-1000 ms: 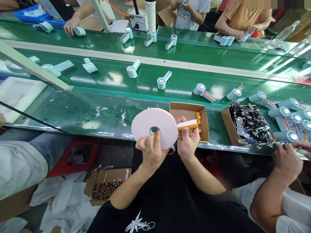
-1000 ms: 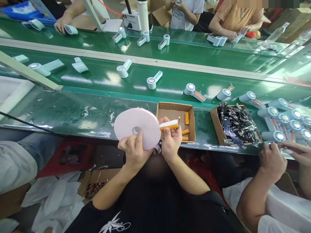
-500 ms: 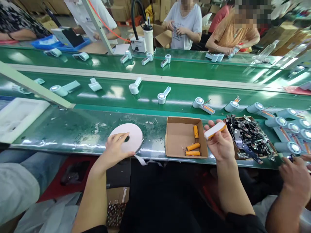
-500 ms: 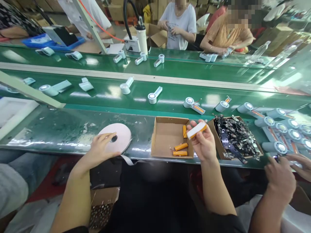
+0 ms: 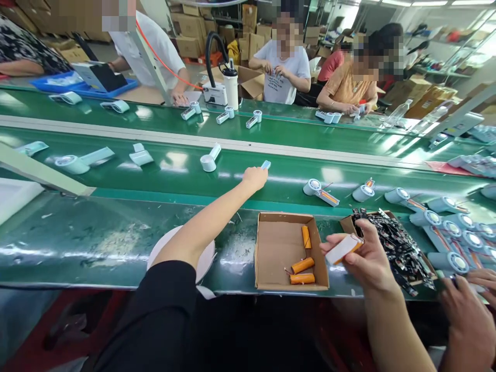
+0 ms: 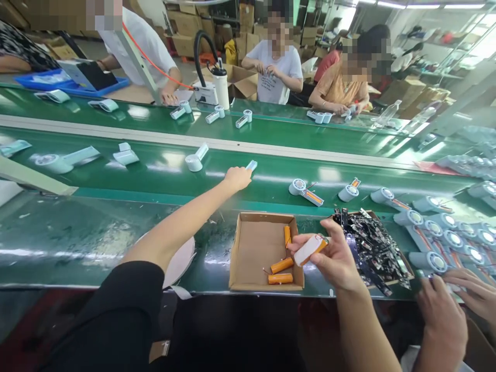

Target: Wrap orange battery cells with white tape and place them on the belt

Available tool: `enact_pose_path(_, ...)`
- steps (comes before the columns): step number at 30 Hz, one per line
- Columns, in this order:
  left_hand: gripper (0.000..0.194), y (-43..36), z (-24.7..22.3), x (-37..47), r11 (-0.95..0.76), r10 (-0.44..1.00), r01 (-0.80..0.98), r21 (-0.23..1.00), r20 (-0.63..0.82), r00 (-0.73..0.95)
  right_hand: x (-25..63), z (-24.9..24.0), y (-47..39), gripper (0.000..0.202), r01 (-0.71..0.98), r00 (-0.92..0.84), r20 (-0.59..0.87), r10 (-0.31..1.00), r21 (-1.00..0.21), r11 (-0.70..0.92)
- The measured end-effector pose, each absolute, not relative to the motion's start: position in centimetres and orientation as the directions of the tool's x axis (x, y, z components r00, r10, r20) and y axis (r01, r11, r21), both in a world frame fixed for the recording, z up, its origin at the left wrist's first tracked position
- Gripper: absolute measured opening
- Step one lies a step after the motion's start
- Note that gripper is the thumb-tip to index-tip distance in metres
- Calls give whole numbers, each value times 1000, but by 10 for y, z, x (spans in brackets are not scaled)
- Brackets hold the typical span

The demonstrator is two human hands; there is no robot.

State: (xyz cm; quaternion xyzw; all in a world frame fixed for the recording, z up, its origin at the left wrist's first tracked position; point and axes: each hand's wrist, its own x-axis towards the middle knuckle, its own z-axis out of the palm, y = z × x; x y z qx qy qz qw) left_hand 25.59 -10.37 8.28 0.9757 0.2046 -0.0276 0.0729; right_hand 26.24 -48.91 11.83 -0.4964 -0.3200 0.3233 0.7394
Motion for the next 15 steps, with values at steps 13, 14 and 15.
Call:
enact_pose_path(13, 23, -102, 70, 272, -977, 27, 68, 202, -196, 980, 338, 150, -376, 67, -39, 495, 205, 845, -966, 257)
enact_pose_path(14, 24, -100, 72, 275, -975, 29, 72, 212, -201, 979, 345, 143, -364, 67, -18, 488, 200, 850, -971, 239)
enact_pose_path(15, 25, -99, 72, 277, -972, 33, 78, 220, -202, 979, 352, 133, -354, 64, 8, 481, 188, 856, -978, 211)
